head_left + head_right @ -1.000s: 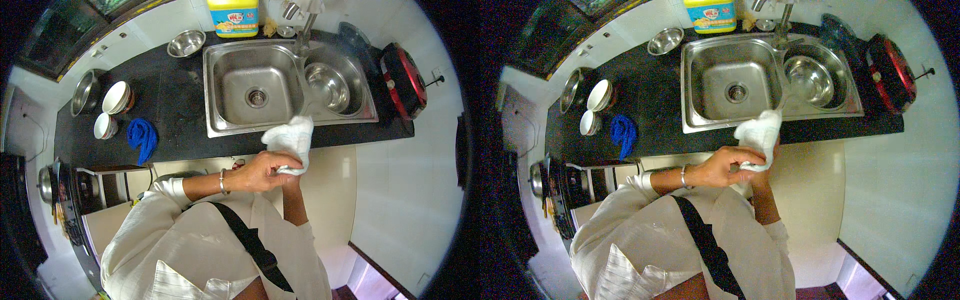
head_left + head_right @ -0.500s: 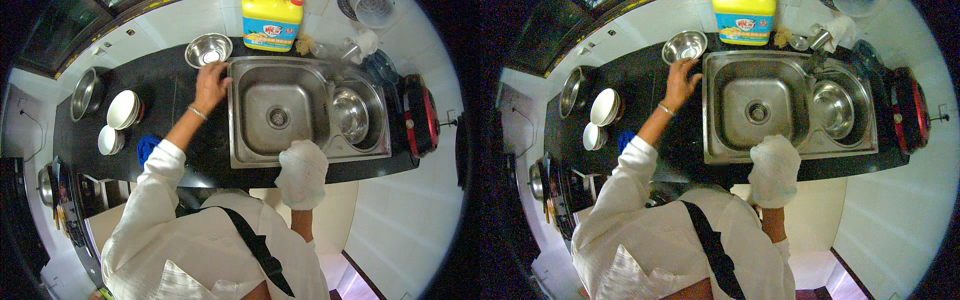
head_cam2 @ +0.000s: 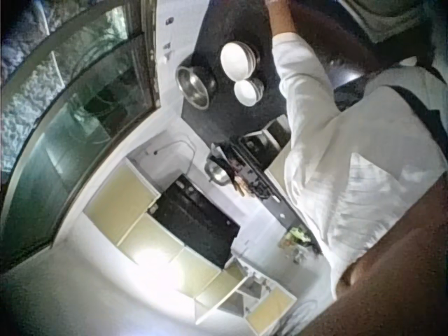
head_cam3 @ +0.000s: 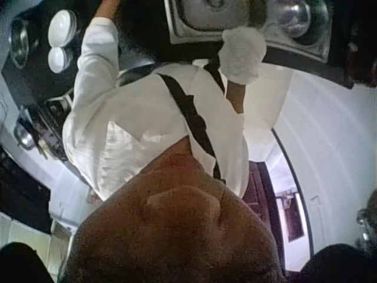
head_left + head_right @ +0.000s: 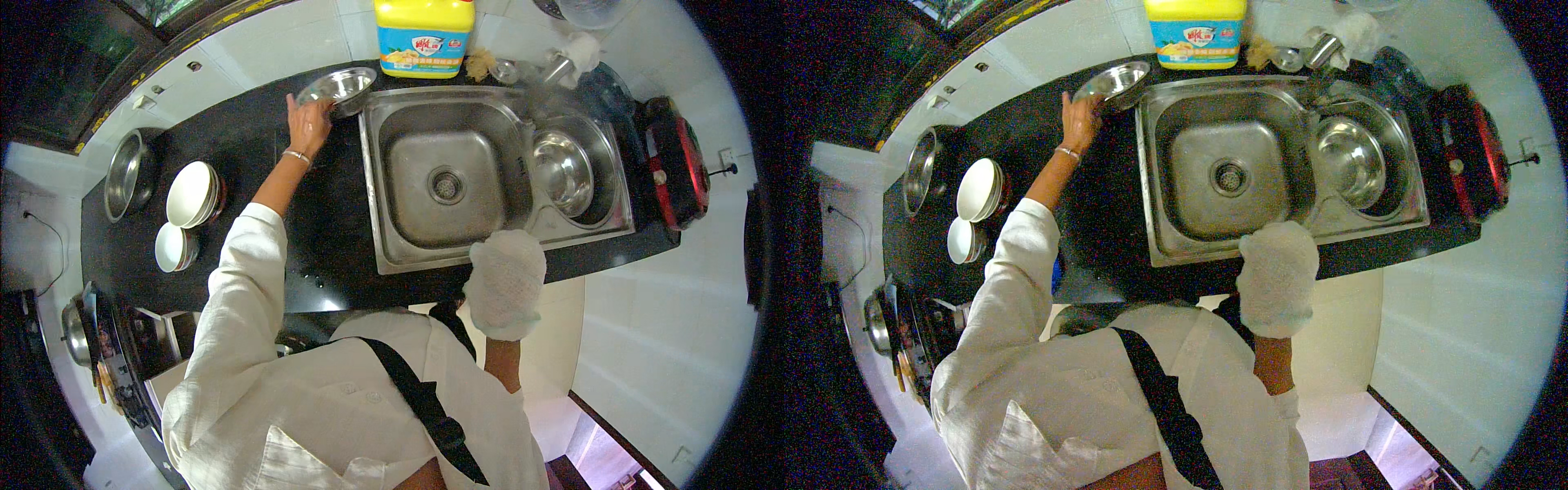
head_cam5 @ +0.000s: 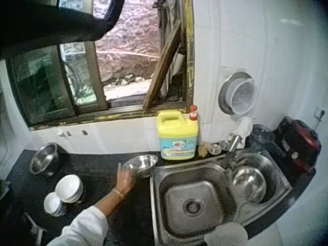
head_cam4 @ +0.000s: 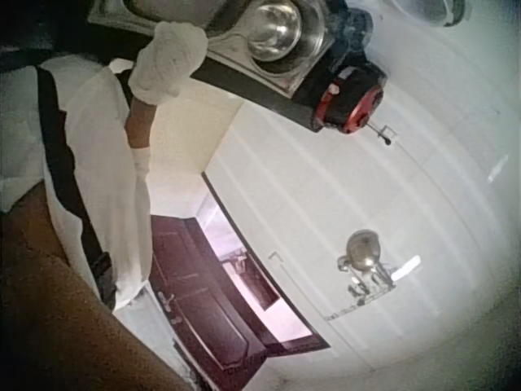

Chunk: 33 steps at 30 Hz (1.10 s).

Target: The person dries several bowls and plates with a white cloth in a kitchen. They pick up each item from the counter, wipe it dry, and place it back down. The person also rinses the cloth under running water.

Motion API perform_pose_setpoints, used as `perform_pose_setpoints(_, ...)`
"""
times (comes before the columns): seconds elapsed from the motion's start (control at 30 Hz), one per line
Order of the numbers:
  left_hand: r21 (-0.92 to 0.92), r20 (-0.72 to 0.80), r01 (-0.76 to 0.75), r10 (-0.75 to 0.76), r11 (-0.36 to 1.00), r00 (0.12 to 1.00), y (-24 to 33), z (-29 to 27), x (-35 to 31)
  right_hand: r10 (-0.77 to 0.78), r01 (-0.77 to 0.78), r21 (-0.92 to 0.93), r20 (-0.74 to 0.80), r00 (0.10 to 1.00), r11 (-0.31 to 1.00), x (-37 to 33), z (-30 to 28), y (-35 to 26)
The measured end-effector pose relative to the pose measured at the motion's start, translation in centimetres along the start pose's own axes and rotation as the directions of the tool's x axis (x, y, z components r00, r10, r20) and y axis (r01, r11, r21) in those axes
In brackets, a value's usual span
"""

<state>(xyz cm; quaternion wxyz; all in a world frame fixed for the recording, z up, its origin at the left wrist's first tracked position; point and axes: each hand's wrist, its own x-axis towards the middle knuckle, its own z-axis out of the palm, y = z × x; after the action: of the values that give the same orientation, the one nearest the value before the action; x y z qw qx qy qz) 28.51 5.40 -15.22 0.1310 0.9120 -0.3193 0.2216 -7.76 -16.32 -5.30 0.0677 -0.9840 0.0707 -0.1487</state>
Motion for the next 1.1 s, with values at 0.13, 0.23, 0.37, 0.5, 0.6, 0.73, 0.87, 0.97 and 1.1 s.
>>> perform_pose_setpoints(0.13, -0.328, 0.108, 0.225, -0.200, 0.917, 0.974, 4.3, -4.0, 0.9, 0.233, -0.177, 0.363, -0.115, 0.966, 0.915, 0.2, -0.1, -1.6)
perform_pose_setpoints(0.23, -0.725, 0.191, 0.314, -0.259, 0.613, 0.947, 7.8, -5.7, 0.2, 0.233, -0.222, 0.133, -0.074, 0.970, 0.966, 0.3, -0.3, -0.5)
perform_pose_setpoints(0.37, -0.888, 0.389, 0.422, -0.190, 0.185, 0.901, 13.1, -8.0, -1.3, 0.269, -0.277, -0.044, -0.136, 0.953, 0.960, 1.0, 0.4, 2.4)
perform_pose_setpoints(0.5, -0.904, 0.427, 0.427, -0.092, -0.023, 0.900, 19.8, -6.9, -3.6, 0.660, -0.662, 0.358, 0.146, 0.737, 0.659, 2.1, 2.6, 2.0)
perform_pose_setpoints(0.6, -0.898, 0.424, 0.430, -0.076, 0.089, 0.902, 24.3, -7.1, -4.9, 0.322, -0.111, 0.827, -0.088, 0.943, 0.552, 3.8, 8.0, 2.6)
perform_pose_setpoints(0.73, -0.936, 0.342, 0.353, -0.237, 0.005, 0.909, 28.2, -6.3, -5.1, 0.103, 0.067, 0.428, -0.362, 0.926, 0.901, 7.3, 6.9, 3.7)
perform_pose_setpoints(0.87, -0.938, 0.207, 0.261, -0.234, 0.230, 0.950, 29.4, -5.7, -5.6, 0.204, 0.066, 0.726, -0.277, 0.939, 0.684, 8.5, 6.5, 6.5)
perform_pose_setpoints(0.97, -0.939, 0.273, 0.312, -0.239, 0.143, 0.932, 30.1, -6.4, -5.6, 0.085, 0.220, 0.751, -0.345, 0.935, 0.622, 9.7, 6.9, 9.2)
perform_pose_setpoints(1.1, -0.951, 0.239, 0.289, -0.329, 0.113, 0.914, 31.1, -6.9, -5.3, -0.030, 0.301, 0.820, -0.329, 0.944, 0.487, 9.8, 9.4, 12.6)
